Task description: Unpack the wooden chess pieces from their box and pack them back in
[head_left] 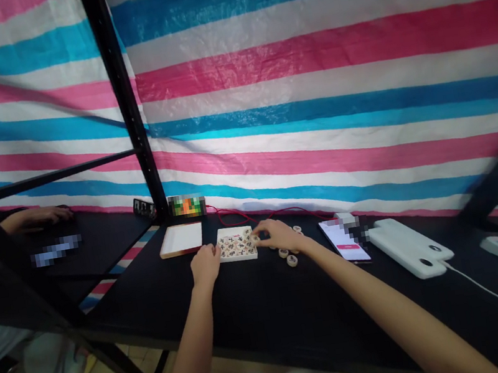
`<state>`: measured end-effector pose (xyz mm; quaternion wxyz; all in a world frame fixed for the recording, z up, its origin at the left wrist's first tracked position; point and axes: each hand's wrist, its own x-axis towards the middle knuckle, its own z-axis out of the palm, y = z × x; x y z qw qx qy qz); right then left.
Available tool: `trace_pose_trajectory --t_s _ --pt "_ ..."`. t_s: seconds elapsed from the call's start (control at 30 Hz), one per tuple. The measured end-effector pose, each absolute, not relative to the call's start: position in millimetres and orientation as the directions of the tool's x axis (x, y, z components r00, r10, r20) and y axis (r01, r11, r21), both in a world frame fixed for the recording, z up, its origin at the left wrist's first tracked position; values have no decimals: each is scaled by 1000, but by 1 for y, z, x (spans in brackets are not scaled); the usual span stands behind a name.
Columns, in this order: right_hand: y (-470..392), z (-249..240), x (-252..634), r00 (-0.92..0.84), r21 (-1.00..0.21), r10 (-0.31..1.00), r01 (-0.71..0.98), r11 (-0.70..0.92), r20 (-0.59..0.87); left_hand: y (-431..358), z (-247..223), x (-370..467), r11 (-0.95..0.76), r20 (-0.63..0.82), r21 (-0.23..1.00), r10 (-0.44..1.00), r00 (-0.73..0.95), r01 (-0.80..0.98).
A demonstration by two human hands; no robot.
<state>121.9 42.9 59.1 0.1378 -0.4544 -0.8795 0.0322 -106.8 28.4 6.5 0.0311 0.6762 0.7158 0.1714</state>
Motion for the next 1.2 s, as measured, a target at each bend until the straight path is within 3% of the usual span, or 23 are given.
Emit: trace_pose_trajectory --t_s 0.07,0.2,0.47,1.0,1.2 --pt "61 62 106 -524 -182 826 809 559 205 29 6 -106 26 192 284 978 -83 958" --pt "90 58 75 -483 9 852 871 491 204 27 9 -105 38 180 288 979 -93 957" --pt "96 41 61 -496 126 843 868 480 207 29 9 -105 45 172 291 980 -98 956" --pt "77 37 61 -546 244 807 834 495 227 28 7 -106 19 196 286 977 -78 958" --pt "55 54 77 -562 222 784 826 518 264 30 4 -106 18 198 284 977 -77 959"
